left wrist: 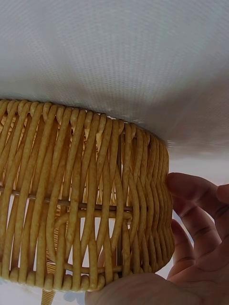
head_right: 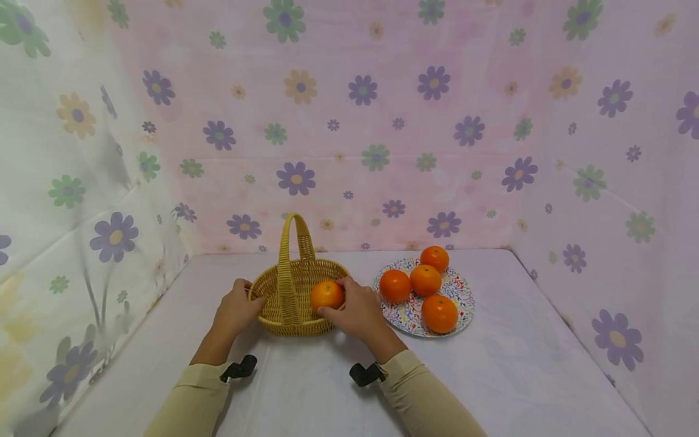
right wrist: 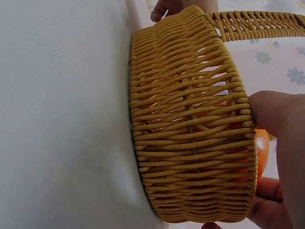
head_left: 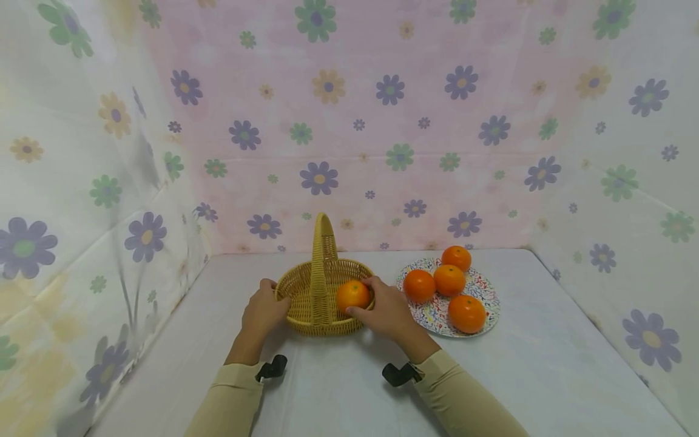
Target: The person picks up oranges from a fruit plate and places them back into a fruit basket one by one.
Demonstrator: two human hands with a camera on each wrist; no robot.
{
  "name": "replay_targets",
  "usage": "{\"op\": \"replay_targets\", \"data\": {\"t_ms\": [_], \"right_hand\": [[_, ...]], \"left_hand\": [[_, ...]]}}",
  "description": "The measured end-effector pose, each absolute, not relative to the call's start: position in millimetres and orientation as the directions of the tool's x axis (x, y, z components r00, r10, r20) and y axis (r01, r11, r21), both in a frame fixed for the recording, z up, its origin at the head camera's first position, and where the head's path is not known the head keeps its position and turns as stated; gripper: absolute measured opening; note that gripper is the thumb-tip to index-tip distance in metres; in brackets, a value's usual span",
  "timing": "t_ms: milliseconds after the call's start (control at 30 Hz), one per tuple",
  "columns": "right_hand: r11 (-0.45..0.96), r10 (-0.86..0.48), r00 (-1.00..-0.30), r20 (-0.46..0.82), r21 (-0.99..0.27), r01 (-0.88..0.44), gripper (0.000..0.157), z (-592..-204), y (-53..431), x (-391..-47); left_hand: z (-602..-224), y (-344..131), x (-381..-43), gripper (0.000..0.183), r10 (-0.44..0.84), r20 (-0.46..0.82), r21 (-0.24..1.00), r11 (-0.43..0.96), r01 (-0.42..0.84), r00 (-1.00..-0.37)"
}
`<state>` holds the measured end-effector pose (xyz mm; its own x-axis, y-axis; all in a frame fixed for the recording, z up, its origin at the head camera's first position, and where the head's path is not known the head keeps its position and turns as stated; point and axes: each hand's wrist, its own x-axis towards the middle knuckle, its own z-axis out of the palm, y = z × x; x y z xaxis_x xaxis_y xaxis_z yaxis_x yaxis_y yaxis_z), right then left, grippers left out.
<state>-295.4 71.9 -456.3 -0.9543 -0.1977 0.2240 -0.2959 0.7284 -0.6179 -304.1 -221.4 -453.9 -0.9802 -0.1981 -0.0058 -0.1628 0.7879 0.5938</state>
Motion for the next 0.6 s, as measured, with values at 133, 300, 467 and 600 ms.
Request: {"op": "replay_targets", "data": {"t_ms": [133, 300, 467, 600], "right_hand": [[0.733, -0.2, -0.955, 0.218, -0.613, -0.293, 0.066, -456.6, 71.6, -295.5], [0.731, -0.208, -0.956, 0.207, -0.616, -0.293, 0.064, -455.5, 71.3, -295.1], [0.739, -0.21, -0.958, 0.195, -0.61, -0.287, 0.064, -454.1, 70.9, -294.2], [0.745, -0.21, -0.959, 0.189, -0.604, -0.282, 0.063, -454.6, 70.7, -294.1]], "left_hand": [[-454.8, -222.2, -304.8, 0.058, -0.197, -0.005, 0.593, 0.789, -0.162, -0.98], [-456.2, -223.1, -305.6, 0.058, -0.2, -0.015, 0.593, 0.787, -0.17, -0.98], [-456.5, -223.3, -306.8, 0.058, -0.198, -0.012, 0.596, 0.786, -0.166, -0.98], [-456.2, -223.0, -306.8, 0.057, -0.199, -0.018, 0.602, 0.78, -0.17, -0.98]]}}
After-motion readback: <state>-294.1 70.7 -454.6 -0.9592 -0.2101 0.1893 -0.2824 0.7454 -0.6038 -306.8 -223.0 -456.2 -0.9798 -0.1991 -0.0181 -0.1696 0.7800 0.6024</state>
